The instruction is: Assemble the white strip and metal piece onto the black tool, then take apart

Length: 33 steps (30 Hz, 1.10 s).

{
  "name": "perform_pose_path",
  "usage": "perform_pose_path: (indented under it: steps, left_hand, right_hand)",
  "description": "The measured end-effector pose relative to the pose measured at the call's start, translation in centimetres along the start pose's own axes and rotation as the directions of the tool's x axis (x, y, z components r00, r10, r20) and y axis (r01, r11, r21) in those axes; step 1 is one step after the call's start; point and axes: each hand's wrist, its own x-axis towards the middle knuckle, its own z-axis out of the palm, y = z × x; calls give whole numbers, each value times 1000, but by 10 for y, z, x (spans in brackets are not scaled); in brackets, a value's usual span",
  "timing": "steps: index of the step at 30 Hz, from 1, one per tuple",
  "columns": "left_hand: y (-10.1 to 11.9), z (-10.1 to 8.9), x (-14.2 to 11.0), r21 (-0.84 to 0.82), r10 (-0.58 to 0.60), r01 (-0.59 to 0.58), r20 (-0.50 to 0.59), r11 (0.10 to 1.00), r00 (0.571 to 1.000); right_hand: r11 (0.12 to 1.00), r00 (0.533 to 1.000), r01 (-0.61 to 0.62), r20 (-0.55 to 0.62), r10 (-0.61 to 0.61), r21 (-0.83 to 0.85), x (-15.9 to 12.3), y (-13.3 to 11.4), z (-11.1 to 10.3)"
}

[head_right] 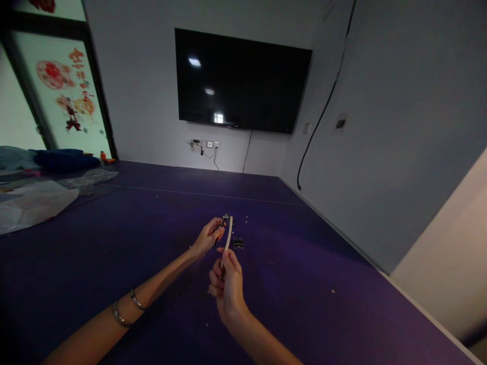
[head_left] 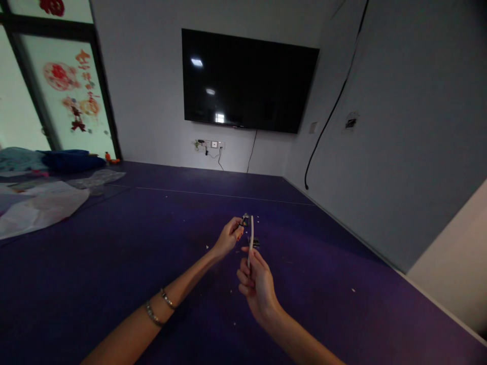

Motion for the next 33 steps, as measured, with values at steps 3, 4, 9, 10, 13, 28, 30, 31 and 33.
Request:
perform_pose_path:
  steps: [3, 4, 9, 10, 13, 28, 30, 31, 33]
  left_hand:
    - [0, 0, 0, 13, 17, -17, 10, 1000, 1000]
    - [0, 1, 0, 17, 20, -20, 11, 1000, 1000]
    - [2, 1, 0, 14, 9, -9, -5, 1000, 1000]
    - [2, 1, 0, 12, 5, -4, -12, 1000, 1000]
    - [3, 1, -1, 3, -19, 19, -15, 1000, 1000]
    - [-2, -1, 1, -84, -75, 74, -7, 994, 997]
    - [-6, -1, 2, -87, -77, 75, -20, 993, 997]
    - [-8, 0, 2, -75, -68, 66, -26, 995, 997]
    - [-10, 0, 2, -42, -52, 51, -23, 998, 998]
  right_hand:
    - [1000, 1000, 26, 7, -27, 15, 2, -6, 1]
    - [999, 999, 29, 12, -29, 17, 3, -6, 2]
    - [1000, 1000, -9, 5, 9, -1, -4, 0, 4]
    - [1000, 1000, -11, 2, 11, -5, -5, 1, 5]
    - [1000, 1000, 17, -3, -17, 0, -3, -2, 6]
    - [982, 981, 186, 65, -184, -28, 15, -33, 8]
    - [971, 971, 228, 88, -222, -74, 27, -49, 7]
    - [962, 965, 253, 100, -244, -99, 32, -55, 5]
    - [939, 950, 305, 116, -289, -159, 41, -66, 0]
